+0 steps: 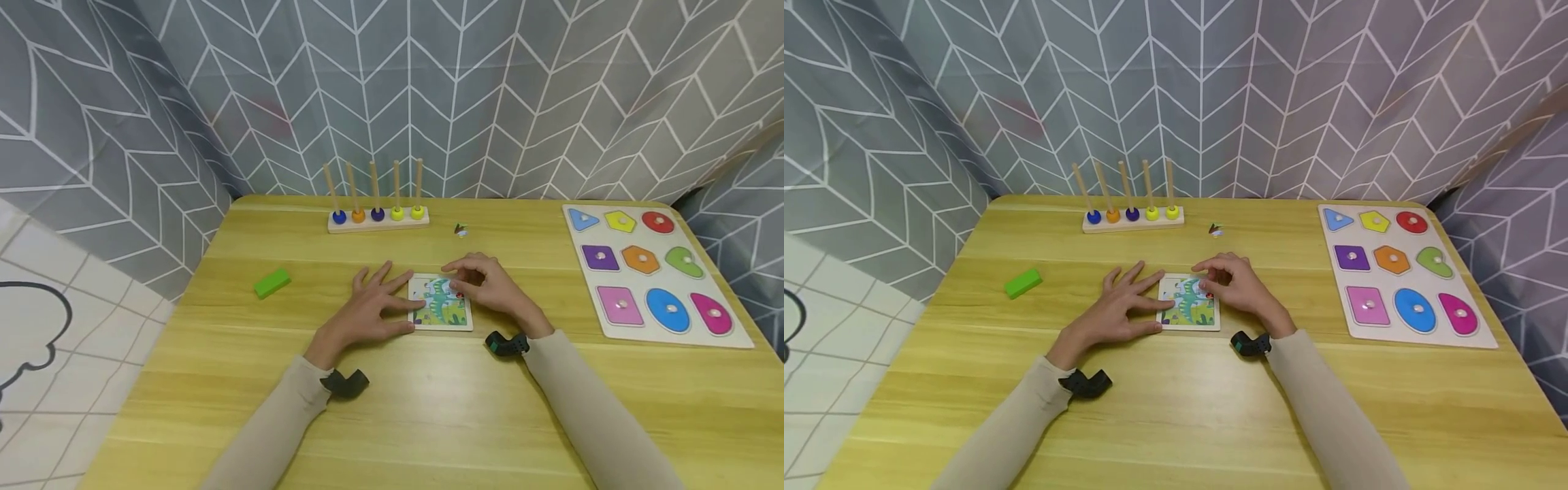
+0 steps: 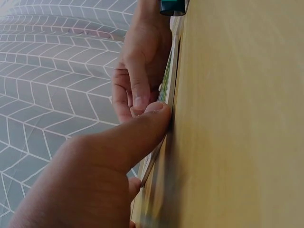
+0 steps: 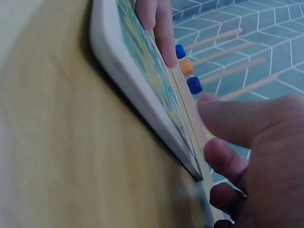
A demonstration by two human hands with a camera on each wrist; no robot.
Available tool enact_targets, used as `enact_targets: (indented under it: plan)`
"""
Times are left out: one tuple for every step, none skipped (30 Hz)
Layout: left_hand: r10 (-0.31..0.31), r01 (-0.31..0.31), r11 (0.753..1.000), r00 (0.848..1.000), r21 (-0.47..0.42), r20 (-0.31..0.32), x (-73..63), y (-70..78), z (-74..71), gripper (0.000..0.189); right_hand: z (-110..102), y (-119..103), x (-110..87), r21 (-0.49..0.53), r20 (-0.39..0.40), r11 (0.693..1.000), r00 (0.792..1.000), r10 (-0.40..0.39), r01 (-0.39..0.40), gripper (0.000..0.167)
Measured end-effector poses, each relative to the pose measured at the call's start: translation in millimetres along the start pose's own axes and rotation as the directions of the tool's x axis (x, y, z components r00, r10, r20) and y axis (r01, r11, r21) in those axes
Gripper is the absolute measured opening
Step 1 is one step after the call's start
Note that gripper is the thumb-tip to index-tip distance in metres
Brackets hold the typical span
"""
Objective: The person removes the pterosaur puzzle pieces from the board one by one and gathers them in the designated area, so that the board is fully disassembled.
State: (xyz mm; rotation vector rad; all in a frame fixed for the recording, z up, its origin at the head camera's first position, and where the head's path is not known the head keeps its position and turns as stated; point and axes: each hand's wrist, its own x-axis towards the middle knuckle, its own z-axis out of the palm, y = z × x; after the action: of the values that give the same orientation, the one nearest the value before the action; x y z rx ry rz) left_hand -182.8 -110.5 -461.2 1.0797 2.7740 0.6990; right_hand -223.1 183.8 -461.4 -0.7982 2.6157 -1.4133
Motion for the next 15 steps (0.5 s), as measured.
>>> enact_targets:
  plan:
    - [0.000, 0.000, 1.000, 1.000, -0.001, 0.000, 0.0, 0.0, -0.2, 0.044, 1.1, -0.5, 0.3, -0.024, 0.010, 1.000, 1.000, -0.006, 0.006, 0.027]
    - [0.000, 0.000, 1.000, 1.000, 0.002, 0.002, 0.0, -0.1, -0.1, 0.045, 2.1, -0.9, 0.5, -0.060, 0.016, 0.998, 1.000, -0.011, 0.012, 0.027]
    - [-0.001, 0.001, 1.000, 1.000, 0.002, 0.003, 0.0, -0.1, -0.1, 0.045, 3.0, -1.2, 0.5, -0.092, 0.021, 0.996, 1.000, -0.018, 0.020, 0.028]
    - [-0.001, 0.001, 1.000, 1.000, 0.004, 0.003, 0.1, 0.0, 0.1, 0.045, 3.7, -1.7, 0.6, -0.118, 0.025, 0.993, 0.999, -0.020, 0.023, 0.028]
    - [0.002, -0.002, 1.000, 1.000, 0.004, 0.000, 0.1, -0.1, 0.4, 0.045, 4.3, -1.7, 0.6, -0.140, 0.029, 0.990, 0.999, -0.021, 0.025, 0.028]
    - [0.001, -0.001, 1.000, 1.000, 0.005, -0.001, 0.1, 0.1, 0.6, 0.045, 4.4, -2.3, 0.8, -0.153, 0.036, 0.988, 0.999, -0.020, 0.026, 0.029]
    - [0.003, -0.003, 1.000, 1.000, 0.007, -0.005, 0.1, 0.1, 0.9, 0.044, 4.4, -3.1, 0.9, -0.161, 0.040, 0.987, 0.999, -0.018, 0.024, 0.029]
    - [0.004, -0.004, 1.000, 1.000, 0.007, -0.010, 0.2, 0.2, 1.1, 0.044, 4.4, -4.2, 1.1, -0.164, 0.043, 0.986, 0.999, -0.015, 0.022, 0.030]
    - [0.007, -0.006, 1.000, 1.000, 0.006, -0.014, 0.1, 0.4, 1.1, 0.044, 4.3, -4.9, 1.2, -0.164, 0.046, 0.986, 0.999, -0.014, 0.021, 0.030]
    - [0.011, -0.010, 1.000, 1.000, 0.006, -0.019, 0.0, 0.6, 1.1, 0.044, 4.2, -6.0, 1.2, -0.165, 0.049, 0.986, 0.999, -0.012, 0.020, 0.030]
    - [0.014, -0.014, 1.000, 1.000, 0.007, -0.022, -0.1, 0.7, 1.2, 0.044, 4.3, -7.2, 1.4, -0.166, 0.053, 0.986, 0.999, -0.013, 0.022, 0.031]
    - [0.016, -0.015, 1.000, 1.000, 0.008, -0.023, -0.2, 1.0, 1.0, 0.044, 4.3, -8.7, 1.4, -0.167, 0.059, 0.986, 0.998, -0.013, 0.023, 0.031]
    - [0.019, -0.019, 1.000, 1.000, 0.011, -0.025, -0.4, 1.0, 1.0, 0.044, 4.6, -10.2, 1.5, -0.167, 0.065, 0.985, 0.998, -0.018, 0.028, 0.031]
    - [0.022, -0.022, 1.000, 0.999, 0.011, -0.025, -0.5, 1.1, 0.9, 0.045, 5.0, -11.5, 1.6, -0.171, 0.073, 0.985, 0.997, -0.023, 0.035, 0.031]
    - [0.025, -0.024, 1.000, 0.999, 0.013, -0.024, -0.6, 1.3, 0.7, 0.045, 5.5, -12.8, 1.5, -0.174, 0.081, 0.984, 0.996, -0.029, 0.043, 0.031]
